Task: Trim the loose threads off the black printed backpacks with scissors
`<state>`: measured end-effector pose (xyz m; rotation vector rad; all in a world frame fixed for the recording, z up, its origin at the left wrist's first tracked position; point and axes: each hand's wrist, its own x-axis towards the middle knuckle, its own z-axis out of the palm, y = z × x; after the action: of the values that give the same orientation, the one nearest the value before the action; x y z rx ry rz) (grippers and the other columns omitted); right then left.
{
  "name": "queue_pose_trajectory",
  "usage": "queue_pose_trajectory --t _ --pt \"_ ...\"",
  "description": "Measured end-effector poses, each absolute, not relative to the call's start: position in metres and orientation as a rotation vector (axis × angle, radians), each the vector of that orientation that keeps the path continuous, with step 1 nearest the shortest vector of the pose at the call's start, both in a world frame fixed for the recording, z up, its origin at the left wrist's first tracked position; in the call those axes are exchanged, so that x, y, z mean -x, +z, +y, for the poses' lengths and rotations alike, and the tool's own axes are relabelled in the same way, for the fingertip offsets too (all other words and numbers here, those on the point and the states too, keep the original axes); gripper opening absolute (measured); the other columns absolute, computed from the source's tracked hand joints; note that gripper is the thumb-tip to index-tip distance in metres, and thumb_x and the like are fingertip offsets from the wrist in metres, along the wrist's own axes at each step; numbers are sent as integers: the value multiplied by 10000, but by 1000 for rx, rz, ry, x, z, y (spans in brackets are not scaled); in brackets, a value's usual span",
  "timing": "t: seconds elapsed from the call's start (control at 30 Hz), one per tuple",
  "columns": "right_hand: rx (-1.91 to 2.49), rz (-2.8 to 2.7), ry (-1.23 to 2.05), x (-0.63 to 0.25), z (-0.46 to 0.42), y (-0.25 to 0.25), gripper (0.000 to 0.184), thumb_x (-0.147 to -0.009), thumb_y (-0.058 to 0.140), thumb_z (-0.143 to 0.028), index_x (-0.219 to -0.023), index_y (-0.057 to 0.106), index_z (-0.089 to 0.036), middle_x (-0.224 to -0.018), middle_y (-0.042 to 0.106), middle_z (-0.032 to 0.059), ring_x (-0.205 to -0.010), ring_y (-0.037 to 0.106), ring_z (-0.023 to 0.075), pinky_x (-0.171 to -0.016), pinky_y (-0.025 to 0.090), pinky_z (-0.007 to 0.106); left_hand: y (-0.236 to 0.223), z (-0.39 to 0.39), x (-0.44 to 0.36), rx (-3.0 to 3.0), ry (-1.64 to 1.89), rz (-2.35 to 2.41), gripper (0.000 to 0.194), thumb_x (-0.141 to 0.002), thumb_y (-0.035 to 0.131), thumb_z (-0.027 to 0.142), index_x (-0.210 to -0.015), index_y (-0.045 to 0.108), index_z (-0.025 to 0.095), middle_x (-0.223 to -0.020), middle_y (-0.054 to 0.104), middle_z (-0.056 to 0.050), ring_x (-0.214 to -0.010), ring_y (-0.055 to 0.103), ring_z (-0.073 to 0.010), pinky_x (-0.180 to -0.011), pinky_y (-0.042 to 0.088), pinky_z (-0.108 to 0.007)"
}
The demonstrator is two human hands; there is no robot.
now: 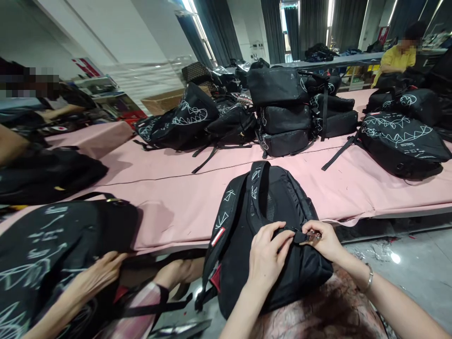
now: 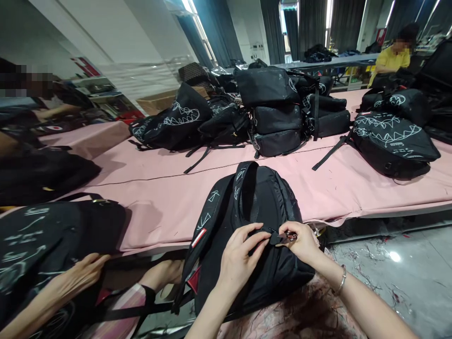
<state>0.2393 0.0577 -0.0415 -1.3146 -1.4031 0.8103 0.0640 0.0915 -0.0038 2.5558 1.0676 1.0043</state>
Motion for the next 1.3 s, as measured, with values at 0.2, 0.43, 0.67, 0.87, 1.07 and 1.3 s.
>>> queue_pose_trajectory --t 0.2,0.43,0.67,0.87,1.07,1.3 --pt "1325 -1451 799 -244 58 -45 39 -668 619 -197 -670 581 -187 -646 567 -24 -584 504 124 -564 382 224 1 90 -74 -2748 1004 1143 113 -789 559 181 -829 649 234 -986 652 -57 -931 590 -218 -864 404 -421" --pt "1379 -1386 911 -245 56 -43 175 -629 710 -234 -744 585 -192 -609 535 -55 -533 469 101 -522 365 209 -13 91 -75 -2466 1257 1222 58 -817 508 171 -797 562 174 -896 670 -56 -877 609 -184 -826 383 -363" --pt "1288 -1316 928 -246 59 -47 136 -621 666 -183 -725 577 -179 -715 580 -15 -643 522 126 -599 409 232 -9 91 -67 -2541 944 1101 171 -823 522 188 -937 632 253 -1063 641 -41 -976 574 -193 -864 368 -387" --pt "1249 -1395 872 -249 58 -49 99 -632 556 -112 -705 568 -177 -706 585 -10 -609 500 113 -586 388 224 5 93 -76 -2597 818 1143 158 -785 568 193 -861 664 293 -1035 654 -20 -944 571 -209 -822 337 -416" --pt "1308 -1427 859 -250 58 -48 91 -649 604 -145 -717 558 -185 -694 578 -19 -612 507 118 -566 387 220 -5 90 -81 -2555 1023 1157 99 -786 557 185 -799 640 238 -985 665 -30 -924 570 -206 -830 303 -407" --pt "1394 -1506 857 -249 56 -41 169 -627 702 -195 -750 586 -187 -618 538 -54 -549 481 100 -537 372 210 -22 82 -79 -2406 1204 1239 94 -820 488 158 -827 576 190 -962 663 -59 -928 574 -199 -846 334 -394"
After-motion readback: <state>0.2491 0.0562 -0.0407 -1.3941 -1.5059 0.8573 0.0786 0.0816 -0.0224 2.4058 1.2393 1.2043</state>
